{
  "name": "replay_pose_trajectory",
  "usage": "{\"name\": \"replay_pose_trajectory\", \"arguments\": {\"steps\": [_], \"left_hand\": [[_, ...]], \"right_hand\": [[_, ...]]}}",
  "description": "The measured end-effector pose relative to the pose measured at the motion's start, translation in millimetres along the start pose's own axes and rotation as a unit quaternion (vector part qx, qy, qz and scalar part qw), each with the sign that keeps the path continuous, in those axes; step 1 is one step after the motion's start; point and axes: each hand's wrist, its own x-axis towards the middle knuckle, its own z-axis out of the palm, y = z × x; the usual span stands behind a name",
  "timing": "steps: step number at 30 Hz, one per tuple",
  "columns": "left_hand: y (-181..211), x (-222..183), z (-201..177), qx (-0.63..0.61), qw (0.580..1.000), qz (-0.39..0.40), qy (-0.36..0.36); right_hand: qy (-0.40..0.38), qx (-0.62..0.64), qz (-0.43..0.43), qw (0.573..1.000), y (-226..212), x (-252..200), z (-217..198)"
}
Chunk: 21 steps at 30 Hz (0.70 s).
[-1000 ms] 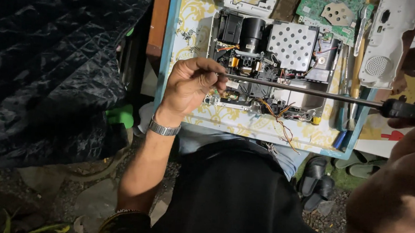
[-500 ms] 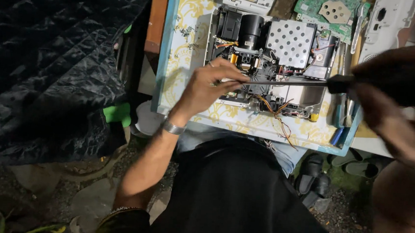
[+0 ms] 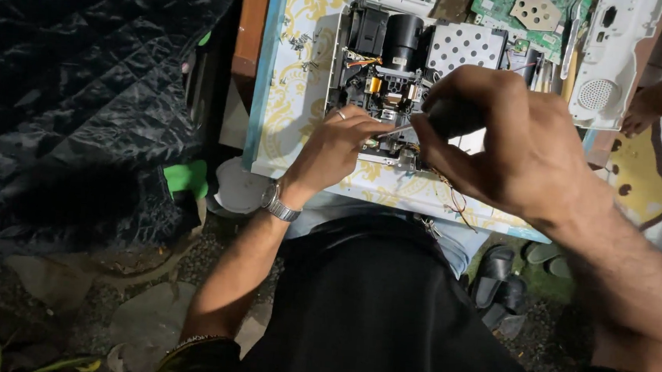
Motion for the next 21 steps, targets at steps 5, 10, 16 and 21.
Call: {"name": "replay_pose_trajectory", "arguments": {"steps": [5, 10, 16, 21], "left_hand": [[-5.5, -3.7, 2.5, -0.031, 0.999, -0.008, 0.009], [-3.4, -2.4, -0.4, -0.039, 0.999, 0.017, 0.020], [-4.0, -1.5, 2.9, -0.032, 0.999, 0.021, 0.025], [8.0, -0.3, -4.2, -0.002, 0.999, 0.037, 0.021]], "right_hand": [[0.006, -0.013, 0.004, 1.000, -3.3, 1.0, 1.5], [-0.007, -0.025, 0.018, 1.000, -7.8, 1.3, -2.8], [-0.015, 0.008, -0.057, 0.998, -1.0, 0.9, 0.9], [-0.128, 0.112, -0.093, 0.981, -18.8, 22.2, -23.9]]}}
